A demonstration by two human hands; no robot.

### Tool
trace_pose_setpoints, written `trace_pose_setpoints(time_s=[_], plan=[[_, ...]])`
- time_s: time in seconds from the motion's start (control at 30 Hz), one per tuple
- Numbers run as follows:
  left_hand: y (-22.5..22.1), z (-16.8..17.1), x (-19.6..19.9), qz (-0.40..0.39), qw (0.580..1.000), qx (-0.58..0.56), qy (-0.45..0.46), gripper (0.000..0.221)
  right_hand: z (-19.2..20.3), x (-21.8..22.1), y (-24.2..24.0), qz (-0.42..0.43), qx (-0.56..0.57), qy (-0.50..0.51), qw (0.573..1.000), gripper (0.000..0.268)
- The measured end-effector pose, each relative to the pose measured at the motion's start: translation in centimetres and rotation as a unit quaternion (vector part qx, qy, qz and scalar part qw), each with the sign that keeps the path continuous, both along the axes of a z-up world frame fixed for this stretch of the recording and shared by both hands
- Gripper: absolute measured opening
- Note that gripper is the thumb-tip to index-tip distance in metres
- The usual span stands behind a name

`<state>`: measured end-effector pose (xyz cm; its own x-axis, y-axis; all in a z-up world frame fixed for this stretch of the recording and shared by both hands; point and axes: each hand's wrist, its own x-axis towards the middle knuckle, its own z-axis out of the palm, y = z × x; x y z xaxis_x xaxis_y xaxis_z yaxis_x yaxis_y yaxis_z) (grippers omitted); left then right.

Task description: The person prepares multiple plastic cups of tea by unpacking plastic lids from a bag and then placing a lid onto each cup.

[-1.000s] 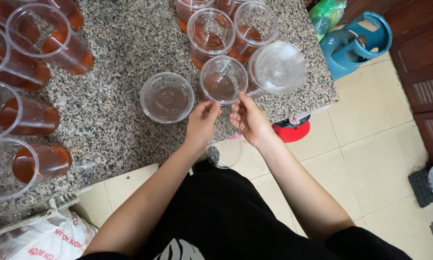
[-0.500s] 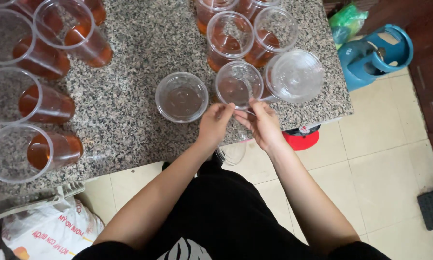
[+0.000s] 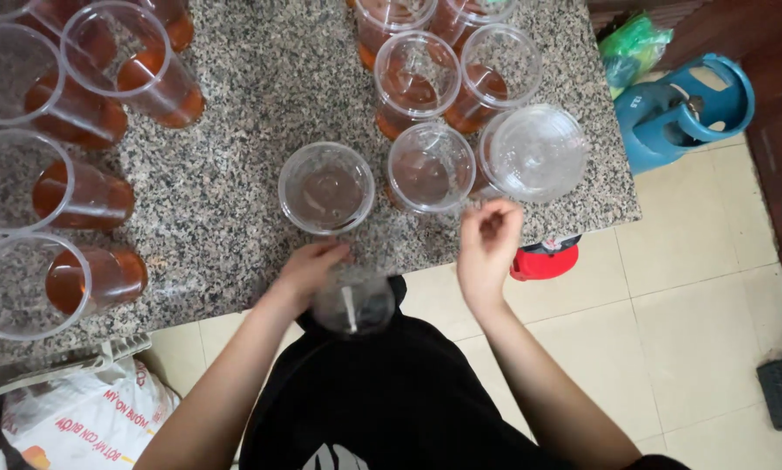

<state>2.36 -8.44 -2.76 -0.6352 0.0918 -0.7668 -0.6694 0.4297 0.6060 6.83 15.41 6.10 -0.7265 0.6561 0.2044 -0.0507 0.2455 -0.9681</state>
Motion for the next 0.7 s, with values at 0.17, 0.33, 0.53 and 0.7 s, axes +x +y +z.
trace_pose_setpoints(time_s=[0.17,0.33,0.53,0.7], plan=[[-9.5,2.5,0.3,0.168,0.984,0.049,-0.036,0.058,2.8,1.1,-2.9,0.263,0.127,0.078,0.953,0.013],[-13.6,7.1,0.2,0.218,0.965,0.146,-0.005,0.043,8.6,0.8,-10.0,0.479,0.160,0.056,0.861,0.059],[-9.6,15.9,-1.3,0.240,0.935,0.250,0.083,0.037,9.5,-0.4,-14.1,0.580,0.235,-0.045,0.778,0.118],[-7.5,13.1,-2.2,0.249,0.917,0.299,0.093,0.034,9.5,-1.0,-13.7,0.532,0.314,-0.081,0.783,0.117]])
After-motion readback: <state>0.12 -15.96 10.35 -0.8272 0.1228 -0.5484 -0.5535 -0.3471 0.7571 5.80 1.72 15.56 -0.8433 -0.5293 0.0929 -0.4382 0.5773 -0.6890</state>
